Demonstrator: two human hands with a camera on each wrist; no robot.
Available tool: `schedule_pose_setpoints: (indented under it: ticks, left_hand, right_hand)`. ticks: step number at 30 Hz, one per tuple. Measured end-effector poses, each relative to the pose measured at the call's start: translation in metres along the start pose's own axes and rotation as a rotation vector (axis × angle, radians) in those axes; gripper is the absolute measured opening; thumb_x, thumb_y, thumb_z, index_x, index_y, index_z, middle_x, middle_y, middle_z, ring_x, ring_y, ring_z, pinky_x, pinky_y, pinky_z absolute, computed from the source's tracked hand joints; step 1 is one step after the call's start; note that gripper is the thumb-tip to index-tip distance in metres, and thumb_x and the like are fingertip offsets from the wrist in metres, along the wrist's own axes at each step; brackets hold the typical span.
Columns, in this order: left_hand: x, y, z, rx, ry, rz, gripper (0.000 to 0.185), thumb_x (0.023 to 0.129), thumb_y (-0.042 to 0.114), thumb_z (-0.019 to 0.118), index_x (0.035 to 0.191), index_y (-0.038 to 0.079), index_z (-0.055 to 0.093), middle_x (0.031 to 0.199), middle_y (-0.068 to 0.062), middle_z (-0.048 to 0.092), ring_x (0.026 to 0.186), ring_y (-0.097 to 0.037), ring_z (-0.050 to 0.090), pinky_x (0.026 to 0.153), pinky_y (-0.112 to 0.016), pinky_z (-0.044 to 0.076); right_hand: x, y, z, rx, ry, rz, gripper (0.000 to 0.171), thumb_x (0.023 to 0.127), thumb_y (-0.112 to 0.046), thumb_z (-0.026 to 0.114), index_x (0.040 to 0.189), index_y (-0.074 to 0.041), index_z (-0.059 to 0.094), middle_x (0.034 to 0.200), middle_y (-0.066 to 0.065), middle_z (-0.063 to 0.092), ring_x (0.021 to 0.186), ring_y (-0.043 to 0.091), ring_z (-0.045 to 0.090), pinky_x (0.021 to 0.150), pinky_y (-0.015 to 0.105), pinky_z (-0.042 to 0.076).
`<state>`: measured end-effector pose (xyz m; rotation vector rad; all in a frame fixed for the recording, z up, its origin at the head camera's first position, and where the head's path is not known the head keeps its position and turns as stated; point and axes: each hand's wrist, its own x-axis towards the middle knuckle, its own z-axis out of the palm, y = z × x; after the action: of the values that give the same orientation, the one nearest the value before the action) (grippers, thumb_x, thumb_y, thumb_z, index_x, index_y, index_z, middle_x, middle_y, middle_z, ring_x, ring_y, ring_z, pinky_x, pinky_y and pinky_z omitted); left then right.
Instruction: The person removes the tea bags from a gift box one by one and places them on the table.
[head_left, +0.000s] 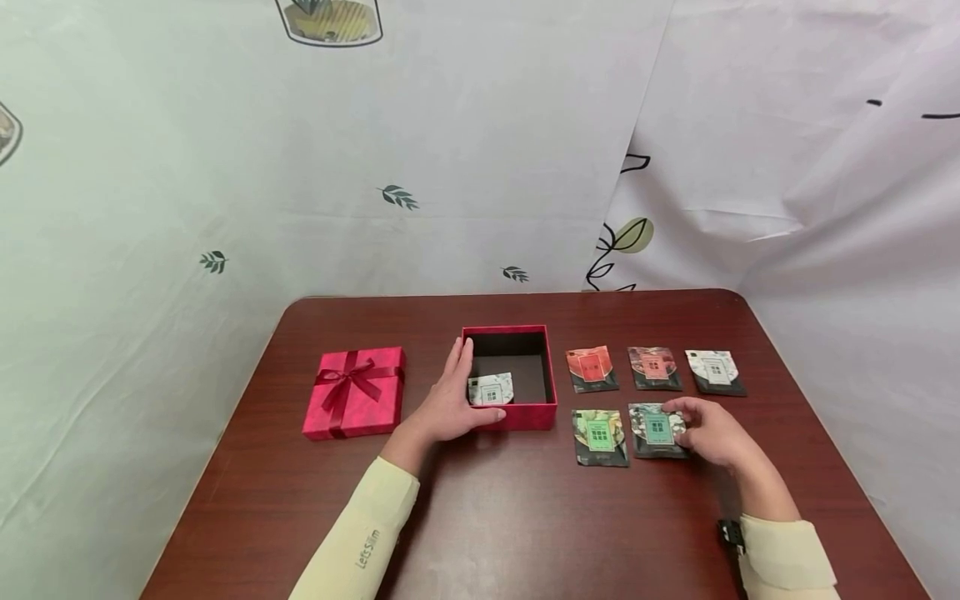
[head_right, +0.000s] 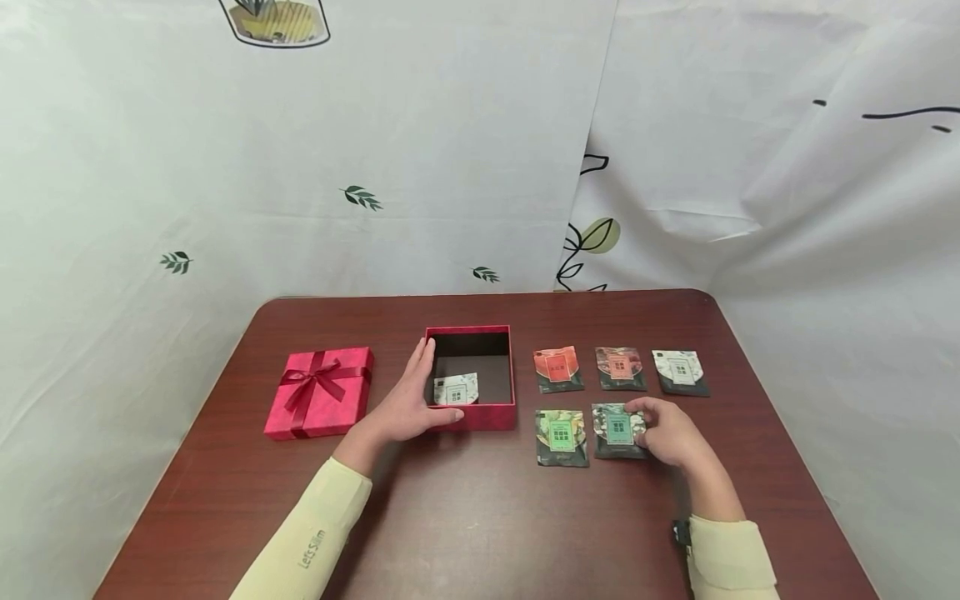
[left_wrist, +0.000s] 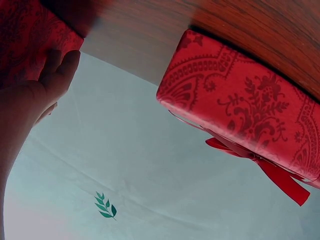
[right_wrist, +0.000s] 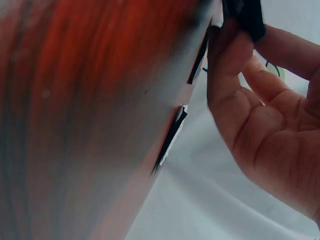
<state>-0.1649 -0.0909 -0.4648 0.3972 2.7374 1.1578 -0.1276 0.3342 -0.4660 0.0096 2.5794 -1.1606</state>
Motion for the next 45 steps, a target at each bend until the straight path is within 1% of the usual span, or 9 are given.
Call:
schedule_pose_setpoints:
  ticks: [5,9,15,22,27,31,35,40,45]
  left_hand:
    - [0.0009,0.0007,-0.0006,-0.006,0.001,0.001,0.125,0.072,0.050,0.085,0.162,0.021,0.004,0.166,0.008,-0.004,0.147,-0.024,0.017,0.105,-0.055,0.039]
    - [0.0007,0.0017,-0.0010,-0.004,-0.007,-0.009,0.126,0.072,0.051,0.085,0.162,0.026,0.001,0.166,0.010,-0.006,0.148,-0.022,0.016,0.106,-0.055,0.037]
    - [0.0009,0.0015,-0.0009,-0.005,0.000,-0.008,0.126,0.071,0.050,0.085,0.162,0.022,0.003,0.166,0.008,-0.005,0.148,-0.023,0.016,0.105,-0.056,0.038]
    - [-0.0005,0.0010,-0.0006,-0.006,-0.001,-0.002,0.125,0.072,0.051,0.085,0.162,0.027,0.001,0.166,0.008,-0.005,0.148,-0.025,0.017,0.105,-0.057,0.037]
    - [-0.0003,0.0010,0.0000,-0.011,0.002,-0.012,0.126,0.071,0.050,0.086,0.162,0.023,0.003,0.166,0.009,-0.004,0.147,-0.024,0.019,0.105,-0.057,0.037]
    - [-0.0003,0.0011,0.0004,-0.010,-0.001,-0.024,0.126,0.071,0.049,0.086,0.162,0.024,0.003,0.166,0.010,-0.004,0.146,-0.025,0.021,0.106,-0.062,0.033]
    - [-0.0008,0.0011,0.0006,-0.003,-0.003,-0.027,0.126,0.071,0.051,0.085,0.162,0.024,0.002,0.166,0.009,-0.004,0.146,-0.027,0.022,0.107,-0.066,0.027]
    - [-0.0012,0.0009,0.0005,-0.003,-0.001,-0.015,0.126,0.072,0.052,0.085,0.162,0.022,0.002,0.166,0.007,-0.005,0.146,-0.029,0.022,0.107,-0.068,0.026]
    - [-0.0009,0.0007,0.0000,-0.002,0.000,-0.017,0.126,0.072,0.052,0.085,0.162,0.023,0.002,0.166,0.007,-0.005,0.147,-0.028,0.020,0.107,-0.069,0.023]
  right_hand:
    - [0.0036,-0.0019,-0.0002,-0.108,-0.002,0.013,0.043,0.082,0.010,0.064,0.124,0.001,0.063,0.110,0.028,0.054,0.091,0.037,0.049,0.070,0.044,0.044]
    - [0.0066,-0.0015,0.0003,-0.189,-0.004,0.012,0.043,0.082,0.008,0.063,0.124,-0.001,0.064,0.117,0.034,0.055,0.092,0.038,0.052,0.072,0.046,0.044]
    - [0.0089,-0.0021,0.0015,-0.244,0.008,-0.008,0.043,0.082,0.009,0.063,0.123,-0.001,0.065,0.117,0.036,0.056,0.090,0.037,0.053,0.071,0.046,0.043]
    - [0.0085,-0.0027,0.0030,-0.258,0.021,-0.019,0.044,0.081,0.012,0.060,0.123,-0.001,0.066,0.118,0.036,0.057,0.090,0.037,0.053,0.070,0.045,0.043]
    - [0.0067,-0.0036,0.0019,-0.259,0.026,-0.015,0.046,0.081,0.013,0.055,0.123,0.000,0.065,0.119,0.037,0.056,0.091,0.038,0.054,0.068,0.045,0.041]
    - [0.0045,-0.0034,0.0003,-0.266,0.052,-0.007,0.042,0.083,0.011,0.056,0.123,0.000,0.064,0.118,0.035,0.057,0.102,0.045,0.056,0.075,0.053,0.046]
    - [0.0029,-0.0028,-0.0021,-0.257,0.094,0.025,0.037,0.088,0.005,0.060,0.125,0.002,0.062,0.116,0.033,0.057,0.105,0.049,0.054,0.082,0.063,0.045]
    - [0.0023,-0.0039,-0.0055,-0.234,0.132,0.060,0.038,0.091,-0.001,0.061,0.129,0.004,0.057,0.115,0.033,0.056,0.101,0.047,0.054,0.081,0.063,0.044]
    - [0.0015,-0.0072,-0.0064,-0.221,0.168,0.045,0.040,0.092,-0.002,0.061,0.131,0.006,0.054,0.115,0.033,0.057,0.102,0.047,0.054,0.081,0.062,0.045]
